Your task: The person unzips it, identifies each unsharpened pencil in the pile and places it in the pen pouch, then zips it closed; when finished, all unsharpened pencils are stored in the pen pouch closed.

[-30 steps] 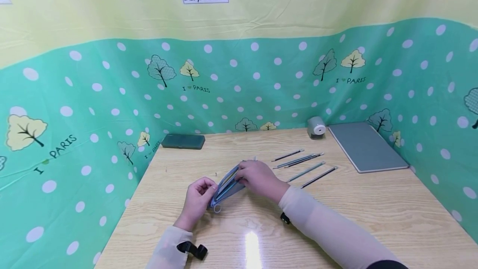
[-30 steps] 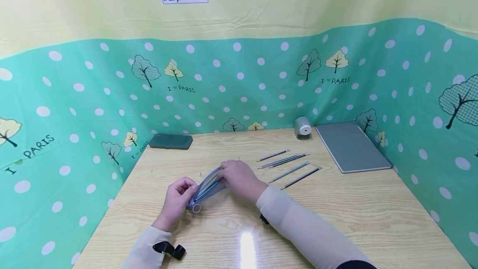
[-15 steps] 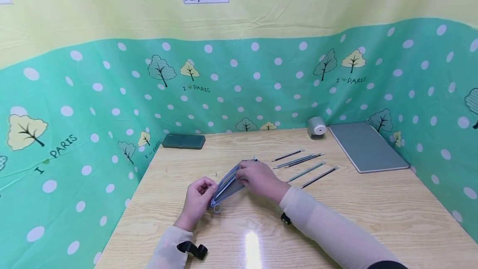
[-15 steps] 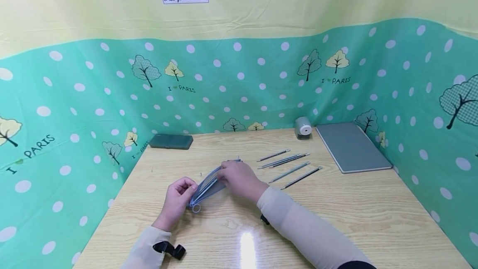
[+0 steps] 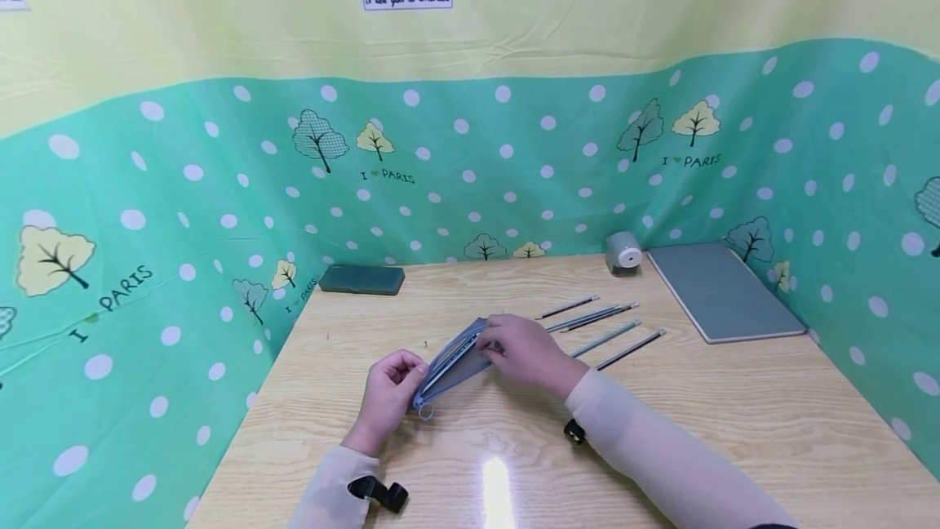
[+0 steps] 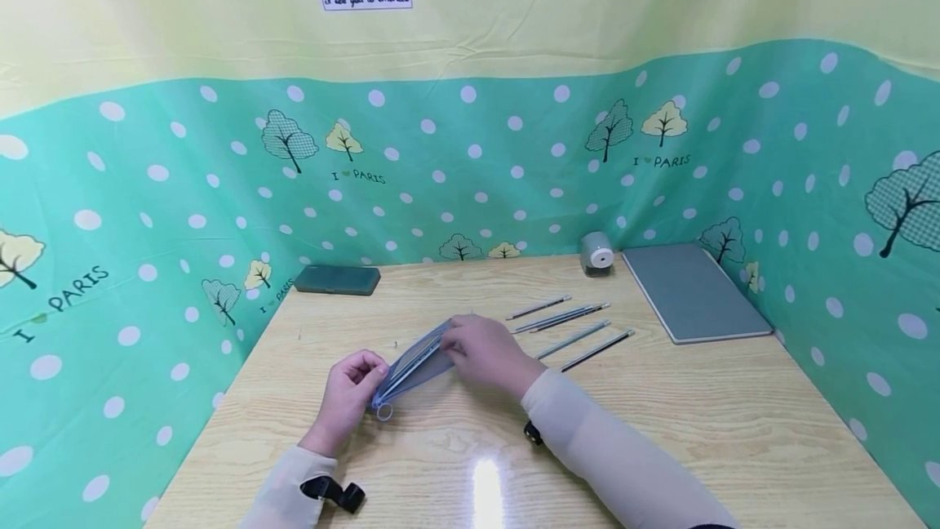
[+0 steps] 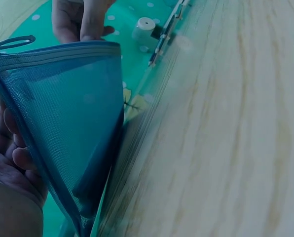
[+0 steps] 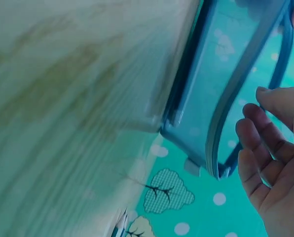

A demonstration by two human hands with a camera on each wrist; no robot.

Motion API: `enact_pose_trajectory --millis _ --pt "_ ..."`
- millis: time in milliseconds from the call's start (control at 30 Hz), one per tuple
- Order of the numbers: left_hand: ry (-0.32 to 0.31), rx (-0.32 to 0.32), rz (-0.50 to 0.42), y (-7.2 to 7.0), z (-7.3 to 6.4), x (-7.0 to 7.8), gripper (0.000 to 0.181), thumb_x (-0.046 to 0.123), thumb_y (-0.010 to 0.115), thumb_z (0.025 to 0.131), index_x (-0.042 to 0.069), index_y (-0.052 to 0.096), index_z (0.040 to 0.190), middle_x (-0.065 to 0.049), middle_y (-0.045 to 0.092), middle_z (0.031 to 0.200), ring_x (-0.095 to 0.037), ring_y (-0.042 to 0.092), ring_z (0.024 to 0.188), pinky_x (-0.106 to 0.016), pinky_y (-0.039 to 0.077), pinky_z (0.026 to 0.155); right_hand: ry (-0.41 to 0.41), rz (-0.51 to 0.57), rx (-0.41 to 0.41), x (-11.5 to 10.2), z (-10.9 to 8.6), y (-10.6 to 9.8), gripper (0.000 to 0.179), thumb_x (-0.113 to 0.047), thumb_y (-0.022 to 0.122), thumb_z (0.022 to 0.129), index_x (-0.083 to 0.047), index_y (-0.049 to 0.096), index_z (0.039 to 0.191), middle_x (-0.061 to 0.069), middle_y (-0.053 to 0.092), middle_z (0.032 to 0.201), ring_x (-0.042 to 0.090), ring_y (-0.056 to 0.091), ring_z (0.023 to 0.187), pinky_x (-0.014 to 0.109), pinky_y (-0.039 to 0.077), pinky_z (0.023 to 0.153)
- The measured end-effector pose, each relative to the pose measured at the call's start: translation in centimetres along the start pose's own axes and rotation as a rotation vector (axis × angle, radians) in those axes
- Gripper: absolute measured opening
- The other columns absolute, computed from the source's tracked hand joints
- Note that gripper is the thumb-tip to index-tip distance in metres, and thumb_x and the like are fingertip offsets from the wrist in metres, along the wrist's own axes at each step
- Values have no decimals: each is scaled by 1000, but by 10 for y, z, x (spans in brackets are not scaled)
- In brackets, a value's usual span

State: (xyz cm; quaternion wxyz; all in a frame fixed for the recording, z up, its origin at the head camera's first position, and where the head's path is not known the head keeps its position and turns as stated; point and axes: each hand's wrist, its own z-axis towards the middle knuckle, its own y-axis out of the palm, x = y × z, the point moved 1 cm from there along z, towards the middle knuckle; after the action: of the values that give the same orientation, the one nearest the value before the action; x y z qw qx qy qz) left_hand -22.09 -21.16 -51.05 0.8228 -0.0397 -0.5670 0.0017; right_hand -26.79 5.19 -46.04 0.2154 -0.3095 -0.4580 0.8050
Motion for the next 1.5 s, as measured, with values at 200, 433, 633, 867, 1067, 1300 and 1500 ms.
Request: enact_pose_trajectory --millis 200,433,633,867,1067,1300,1500 --pt "-3 -12 -5 1 -1 2 7 -3 69 96 -6 67 91 -27 63 82 -7 56 65 -20 46 60 63 85 31 9 -11 -14 14 -15 79 95 -25 79 105 -17 63 94 1 64 86 23 55 73" --pt "-12 -34 -8 0 -1 3 7 -2 69 97 -6 67 91 -25 63 82 -8 56 66 -21 46 60 98 128 47 32 -20 -28 27 -5 78 93 -19 76 116 -10 67 104 6 65 91 28 56 78" --pt "3 -56 -18 -1 -2 3 7 -4 68 97 -7 66 91 -1 64 79 -7 55 67 -20 46 61 113 137 -35 46 -25 -34 47 2 80 86 -18 73 128 -3 64 116 13 66 97 30 56 80" --pt "16 -76 -34 -2 -1 3 7 -4 66 97 -10 64 92 3 65 81 -6 56 68 -19 47 62 77 204 -119 50 -26 -33 46 -2 86 84 -17 76 127 -8 66 117 18 67 100 31 56 79" --pt "25 -87 -31 -4 0 3 7 -4 66 97 -10 64 93 3 66 82 -5 57 69 -19 47 63 97 233 -136 51 -25 -37 35 -8 84 89 -16 78 122 -6 71 112 11 66 92 31 55 77" --pt "28 -88 -9 -7 0 1 6 -3 67 97 -7 66 94 2 66 84 -7 58 73 -21 48 67 139 243 -84 51 -24 -39 20 -14 83 91 -19 79 111 -12 72 102 9 65 91 31 54 77" --pt "2 -105 43 -12 2 3 5 1 70 98 -2 70 94 -1 69 88 -10 62 78 -23 51 70 195 252 -43 51 -25 -41 14 -19 81 93 -27 79 104 -18 70 98 5 63 86 31 53 73"
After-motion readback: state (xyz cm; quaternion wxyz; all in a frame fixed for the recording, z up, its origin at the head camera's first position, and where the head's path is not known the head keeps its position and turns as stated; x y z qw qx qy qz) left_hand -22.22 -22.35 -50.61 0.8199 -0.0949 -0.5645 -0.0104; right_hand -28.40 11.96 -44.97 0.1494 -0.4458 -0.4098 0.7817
